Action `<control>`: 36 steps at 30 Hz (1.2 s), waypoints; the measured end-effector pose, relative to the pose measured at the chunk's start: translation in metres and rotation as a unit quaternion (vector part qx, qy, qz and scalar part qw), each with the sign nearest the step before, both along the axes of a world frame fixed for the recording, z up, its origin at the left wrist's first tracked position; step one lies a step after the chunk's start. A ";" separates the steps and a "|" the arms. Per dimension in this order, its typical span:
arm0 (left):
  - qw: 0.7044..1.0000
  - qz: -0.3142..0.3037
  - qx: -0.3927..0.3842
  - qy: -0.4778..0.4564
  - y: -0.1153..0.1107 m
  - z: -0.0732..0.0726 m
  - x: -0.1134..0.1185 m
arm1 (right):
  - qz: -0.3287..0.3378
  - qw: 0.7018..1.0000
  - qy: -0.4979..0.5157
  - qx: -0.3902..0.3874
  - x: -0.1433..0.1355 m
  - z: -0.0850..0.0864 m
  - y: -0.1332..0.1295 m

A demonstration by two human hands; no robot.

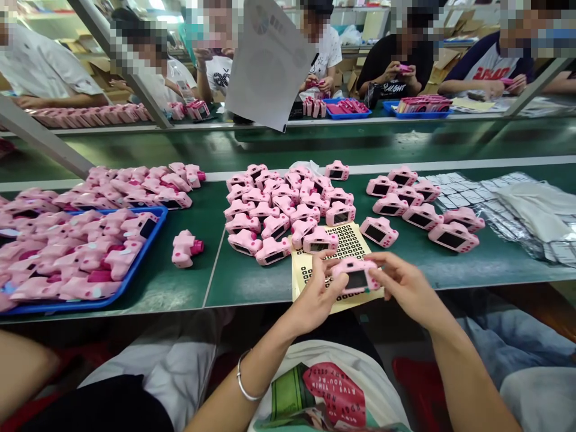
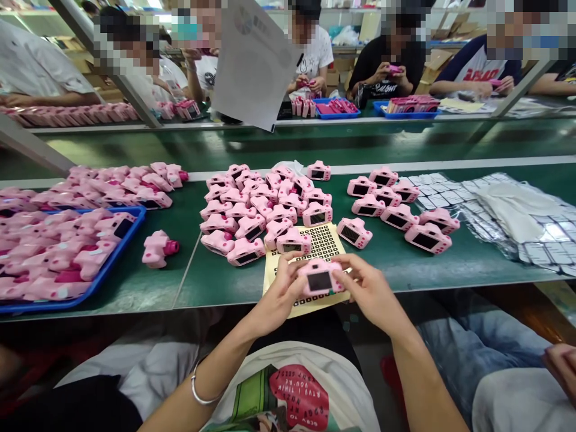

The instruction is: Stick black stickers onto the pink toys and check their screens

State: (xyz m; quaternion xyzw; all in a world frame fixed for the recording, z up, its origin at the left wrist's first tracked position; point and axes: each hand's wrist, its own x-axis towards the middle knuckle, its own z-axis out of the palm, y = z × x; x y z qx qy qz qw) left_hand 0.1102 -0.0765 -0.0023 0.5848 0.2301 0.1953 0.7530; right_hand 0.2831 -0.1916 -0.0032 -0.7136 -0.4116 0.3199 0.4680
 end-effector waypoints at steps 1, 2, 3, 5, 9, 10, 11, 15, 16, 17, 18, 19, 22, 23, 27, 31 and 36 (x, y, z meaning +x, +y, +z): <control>1.000 0.002 0.017 0.010 0.000 -0.001 -0.001 | -0.043 0.997 -0.060 0.008 0.007 -0.004 0.002; 0.999 0.003 0.027 0.023 0.001 -0.001 -0.001 | -0.085 0.989 -0.118 0.016 0.013 -0.008 0.005; 0.999 0.002 0.028 0.037 0.002 -0.002 -0.002 | -0.119 0.978 -0.167 0.025 0.017 -0.014 0.011; 0.998 -0.005 0.025 0.061 0.003 -0.004 -0.003 | -0.148 0.962 -0.228 0.034 0.019 -0.025 0.026; 0.997 -0.001 0.027 0.078 0.003 -0.005 -0.006 | -0.112 0.953 -0.280 0.038 0.014 -0.038 0.052; 0.996 0.000 0.027 0.080 0.003 -0.005 -0.007 | -0.115 0.948 -0.293 0.051 0.014 -0.039 0.055; 0.996 0.001 0.027 0.081 0.003 -0.005 -0.008 | -0.135 0.940 -0.307 0.067 0.016 -0.040 0.055; 0.996 -0.009 0.030 0.082 0.004 -0.006 -0.009 | -0.247 0.904 -0.347 0.036 0.043 -0.043 0.046; 0.996 -0.013 0.032 0.081 0.004 -0.007 -0.009 | -0.239 0.914 -0.329 0.012 0.052 -0.045 0.041; 0.996 -0.017 0.034 0.080 0.004 -0.007 -0.009 | -0.223 0.928 -0.299 -0.006 0.059 -0.046 0.036; 0.996 -0.020 0.037 0.079 0.003 -0.007 -0.009 | -0.212 0.941 -0.265 -0.014 0.065 -0.046 0.031; 0.996 -0.024 0.041 0.078 0.003 -0.007 -0.008 | -0.214 0.949 -0.230 -0.008 0.068 -0.044 0.024; 0.995 -0.027 0.068 0.064 -0.001 -0.005 -0.009 | -0.238 0.963 -0.117 0.054 0.054 -0.030 0.000; 0.995 -0.026 0.074 0.055 -0.003 -0.004 -0.009 | -0.213 0.973 -0.068 0.067 0.043 -0.023 -0.008; 0.999 -0.045 0.025 -0.007 -0.012 -0.005 -0.009 | 0.043 0.992 0.116 -0.001 -0.005 -0.002 -0.027; 0.998 -0.052 0.029 0.013 -0.016 -0.011 -0.011 | 0.076 0.993 0.078 -0.034 -0.010 -0.014 -0.018; 0.997 -0.011 0.059 0.047 -0.010 -0.010 -0.015 | -0.069 0.974 -0.216 -0.004 0.029 -0.046 0.003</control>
